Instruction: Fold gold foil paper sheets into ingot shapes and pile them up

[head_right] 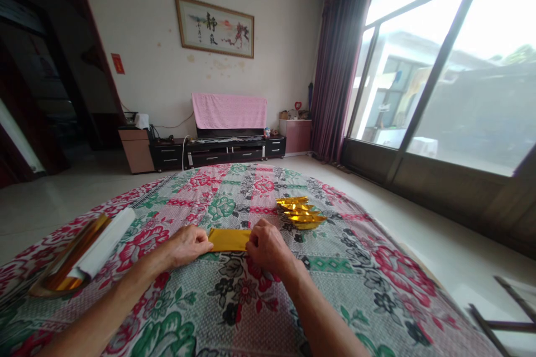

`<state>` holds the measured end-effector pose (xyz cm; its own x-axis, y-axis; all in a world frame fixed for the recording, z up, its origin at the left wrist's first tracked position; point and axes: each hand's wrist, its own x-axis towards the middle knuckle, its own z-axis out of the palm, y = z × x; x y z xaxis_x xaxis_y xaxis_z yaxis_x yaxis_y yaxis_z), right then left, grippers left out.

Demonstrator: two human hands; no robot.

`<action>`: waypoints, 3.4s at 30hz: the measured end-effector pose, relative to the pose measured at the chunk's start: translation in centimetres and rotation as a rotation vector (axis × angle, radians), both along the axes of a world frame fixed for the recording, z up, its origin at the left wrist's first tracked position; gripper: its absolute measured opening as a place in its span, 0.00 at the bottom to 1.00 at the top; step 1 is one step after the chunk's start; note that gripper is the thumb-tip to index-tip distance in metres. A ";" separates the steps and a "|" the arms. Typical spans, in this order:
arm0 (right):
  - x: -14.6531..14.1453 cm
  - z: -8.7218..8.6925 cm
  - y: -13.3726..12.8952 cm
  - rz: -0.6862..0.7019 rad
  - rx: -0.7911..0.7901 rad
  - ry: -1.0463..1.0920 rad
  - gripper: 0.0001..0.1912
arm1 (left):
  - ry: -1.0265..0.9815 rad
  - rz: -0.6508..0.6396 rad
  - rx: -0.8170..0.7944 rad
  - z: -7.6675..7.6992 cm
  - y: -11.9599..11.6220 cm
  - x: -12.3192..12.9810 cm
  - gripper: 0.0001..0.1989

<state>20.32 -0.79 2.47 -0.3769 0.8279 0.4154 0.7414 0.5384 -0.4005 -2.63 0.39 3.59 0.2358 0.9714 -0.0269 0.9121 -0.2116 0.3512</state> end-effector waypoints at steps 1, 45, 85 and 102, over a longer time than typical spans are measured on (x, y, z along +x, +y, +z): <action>0.0 0.0 0.0 0.000 0.005 0.002 0.06 | -0.008 -0.006 -0.010 -0.1 0.1 -0.1 0.15; 0.3 -0.2 0.3 0.035 -0.006 0.045 0.06 | 0.008 0.080 0.002 -0.5 0.3 0.1 0.14; 0.6 -0.1 -0.3 -0.162 -0.036 -0.004 0.10 | -0.021 0.068 -0.005 -0.5 0.2 0.0 0.16; 1.2 -0.7 -0.1 -0.069 0.021 0.006 0.06 | -0.016 0.072 0.007 -0.6 0.1 -0.1 0.16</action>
<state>21.55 -0.88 1.76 -0.3162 0.8431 0.4350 0.7749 0.4941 -0.3942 -2.72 0.51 3.02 0.1658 0.9860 -0.0167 0.9191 -0.1484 0.3649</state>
